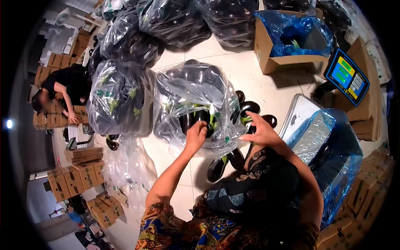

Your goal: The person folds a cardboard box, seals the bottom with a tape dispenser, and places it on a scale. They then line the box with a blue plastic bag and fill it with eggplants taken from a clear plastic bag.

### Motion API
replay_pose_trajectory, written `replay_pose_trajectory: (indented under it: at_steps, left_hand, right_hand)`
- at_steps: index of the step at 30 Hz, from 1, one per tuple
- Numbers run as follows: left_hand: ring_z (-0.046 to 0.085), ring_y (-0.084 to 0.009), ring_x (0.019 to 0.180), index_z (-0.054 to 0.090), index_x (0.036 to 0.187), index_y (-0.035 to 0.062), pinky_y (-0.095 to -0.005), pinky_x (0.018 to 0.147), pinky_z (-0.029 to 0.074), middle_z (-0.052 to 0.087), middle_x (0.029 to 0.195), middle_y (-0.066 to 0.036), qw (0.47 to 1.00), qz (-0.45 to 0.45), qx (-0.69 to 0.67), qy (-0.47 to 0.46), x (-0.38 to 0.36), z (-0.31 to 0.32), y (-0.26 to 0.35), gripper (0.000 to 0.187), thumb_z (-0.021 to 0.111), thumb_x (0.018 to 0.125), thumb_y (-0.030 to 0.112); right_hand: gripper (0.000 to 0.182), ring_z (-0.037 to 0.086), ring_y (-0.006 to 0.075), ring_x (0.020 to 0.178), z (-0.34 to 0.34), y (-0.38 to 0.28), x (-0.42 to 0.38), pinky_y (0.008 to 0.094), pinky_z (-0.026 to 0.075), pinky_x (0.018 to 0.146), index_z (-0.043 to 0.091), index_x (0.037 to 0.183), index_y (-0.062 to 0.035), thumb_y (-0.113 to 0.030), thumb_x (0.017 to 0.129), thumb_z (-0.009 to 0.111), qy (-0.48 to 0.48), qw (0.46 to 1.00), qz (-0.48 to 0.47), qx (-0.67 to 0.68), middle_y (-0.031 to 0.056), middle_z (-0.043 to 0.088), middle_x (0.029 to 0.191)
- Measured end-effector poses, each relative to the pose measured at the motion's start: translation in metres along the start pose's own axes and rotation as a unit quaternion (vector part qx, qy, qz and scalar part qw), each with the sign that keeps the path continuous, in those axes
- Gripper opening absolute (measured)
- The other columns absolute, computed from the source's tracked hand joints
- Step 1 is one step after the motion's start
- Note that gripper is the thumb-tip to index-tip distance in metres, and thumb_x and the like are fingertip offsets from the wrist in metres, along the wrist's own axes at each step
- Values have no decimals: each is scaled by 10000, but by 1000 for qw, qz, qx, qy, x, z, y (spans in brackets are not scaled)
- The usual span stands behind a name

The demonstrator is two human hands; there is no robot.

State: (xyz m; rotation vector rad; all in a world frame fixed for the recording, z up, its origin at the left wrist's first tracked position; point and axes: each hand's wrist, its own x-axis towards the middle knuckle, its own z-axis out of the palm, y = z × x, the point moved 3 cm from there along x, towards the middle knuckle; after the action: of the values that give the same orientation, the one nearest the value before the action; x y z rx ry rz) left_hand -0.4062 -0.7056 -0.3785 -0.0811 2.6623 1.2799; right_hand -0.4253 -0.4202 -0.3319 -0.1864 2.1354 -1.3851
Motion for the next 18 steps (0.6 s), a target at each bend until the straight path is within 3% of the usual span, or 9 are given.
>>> replay_pose_trajectory:
  at_steps: [2,4,6,8,9,12,13,16,18]
  left_hand:
    - [662,-324,889,565,1148,11,-392,813,505,680,959,-174,994,7,99,33,35,24,-42,334,603,851,160]
    - [641,-351,933,561,1157,16,-411,839,494,671,977,-181,995,-47,63,69,53,40,-18,377,624,817,167]
    - [581,-435,957,515,1212,28,-478,858,472,616,1041,-251,967,112,115,196,74,72,-37,502,657,754,176]
    - [589,-438,959,445,1313,30,-487,852,484,599,1104,-241,982,-19,182,49,85,95,-74,634,636,719,146]
    - [609,-414,926,487,1259,26,-474,824,497,618,1065,-225,987,-27,126,94,83,106,-92,575,642,715,135]
    - [652,-256,716,577,1091,-1,-357,682,512,670,779,-117,994,54,40,89,73,71,-23,382,698,758,144]
    - [623,-206,669,583,1058,2,-332,636,490,656,750,-87,997,13,-30,73,66,62,-19,355,711,772,169]
    - [492,-86,556,608,981,-3,-257,518,389,603,722,1,952,-236,-188,-61,27,19,-1,338,741,797,247]
    - [433,-61,533,625,983,-6,-216,488,334,568,734,19,930,-269,-220,-121,-19,-7,12,327,719,823,263]
  right_hand:
    - [1102,382,363,1323,11,17,18,409,373,1063,263,1465,-13,-443,634,846,-27,999,5,-27,261,332,1443]
    - [1135,381,375,1325,28,24,29,407,382,1057,243,1476,-18,-444,620,855,-39,999,22,3,261,289,1470]
    - [935,575,328,1078,30,27,34,386,482,888,311,1418,-12,-335,696,811,-24,1000,13,-3,246,493,1280]
    - [719,659,243,868,34,49,46,363,522,749,408,1349,-44,-237,758,769,-21,997,-21,-65,189,627,1098]
    - [365,644,194,678,39,55,54,337,506,637,552,1123,-25,-134,804,690,2,993,-55,-103,111,659,794]
    - [145,628,164,671,38,53,53,303,498,622,607,940,-12,-88,824,648,16,995,-96,17,85,647,734]
    - [96,637,247,626,39,59,55,332,511,621,617,873,-29,-94,803,608,39,994,-89,49,129,648,719]
    - [69,615,136,661,24,64,48,277,493,619,615,878,-24,-64,835,578,45,991,-68,106,80,654,741]
    - [80,546,80,674,9,57,38,238,464,629,609,876,-8,-74,863,565,61,986,-83,135,27,614,723]
